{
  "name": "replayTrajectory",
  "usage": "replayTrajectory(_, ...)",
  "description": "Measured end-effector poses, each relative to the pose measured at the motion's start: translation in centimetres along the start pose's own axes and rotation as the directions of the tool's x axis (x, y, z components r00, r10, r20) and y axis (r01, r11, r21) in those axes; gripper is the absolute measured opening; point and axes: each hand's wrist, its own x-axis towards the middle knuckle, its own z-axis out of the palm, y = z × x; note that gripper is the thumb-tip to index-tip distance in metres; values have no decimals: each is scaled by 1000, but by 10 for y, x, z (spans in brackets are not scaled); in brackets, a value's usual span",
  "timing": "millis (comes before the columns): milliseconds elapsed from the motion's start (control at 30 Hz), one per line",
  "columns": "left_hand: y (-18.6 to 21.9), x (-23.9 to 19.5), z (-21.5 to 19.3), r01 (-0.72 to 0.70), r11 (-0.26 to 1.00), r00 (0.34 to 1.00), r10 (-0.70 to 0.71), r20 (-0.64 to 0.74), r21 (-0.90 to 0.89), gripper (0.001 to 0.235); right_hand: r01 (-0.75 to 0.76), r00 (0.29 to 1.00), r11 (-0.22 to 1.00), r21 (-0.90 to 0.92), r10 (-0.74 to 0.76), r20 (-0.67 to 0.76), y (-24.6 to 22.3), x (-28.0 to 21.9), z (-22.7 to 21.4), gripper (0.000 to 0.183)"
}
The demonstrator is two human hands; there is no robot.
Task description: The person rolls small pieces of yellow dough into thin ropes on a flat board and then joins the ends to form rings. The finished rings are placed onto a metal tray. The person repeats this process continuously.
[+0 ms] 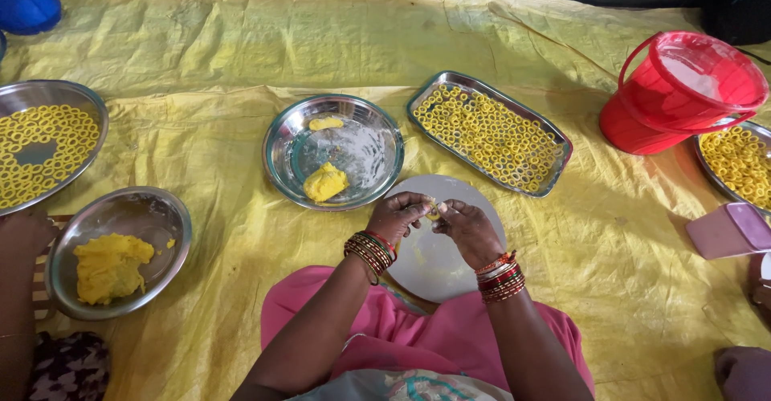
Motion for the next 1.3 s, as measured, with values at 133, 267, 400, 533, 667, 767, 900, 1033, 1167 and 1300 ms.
replayTrajectory(133,0,-1,1,-1,1000,1000,1,-6,2,20,18,1000,1000,-7,-19,-13,1,1,2,21)
replayTrajectory(267,1,-4,0,16,1000,1000,-15,-26,20,19,-12,995,996,92,21,-95,-1,-2,6,27)
replayTrajectory(400,2,-4,-2,4,1000,999,-3,-32,22,18,34,996,998,-54,-39,-85,-1,-6,8,27)
replayTrajectory(533,-3,-4,-3,-12,1000,1000,12,-22,1,18,126,989,968,-218,-139,-46,9,-1,4,24)
replayTrajectory(667,-8,-6,-3,-27,1000,1000,27,-16,-1,18,178,973,921,-348,-218,-78,18,4,-2,23)
replayTrajectory(767,-9,-7,-3,-5,1000,998,6,-61,6,18,209,969,935,-287,-237,-67,20,6,-3,21)
replayTrajectory(900,-11,-9,-9,31,999,994,-29,-104,20,20,132,978,931,-342,-178,-109,19,4,-2,20)
replayTrajectory(1033,-19,-9,-17,68,998,990,-68,-125,-3,21,93,986,944,-317,-133,-105,23,5,-6,20)
replayTrajectory(1167,-34,-6,-29,92,995,988,-94,-124,-24,21,117,989,958,-263,-136,-57,37,13,-17,17)
replayTrajectory(1300,-49,-7,-50,121,991,981,-129,-145,-63,23,33,997,863,-505,-64,-45,60,16,-31,22)
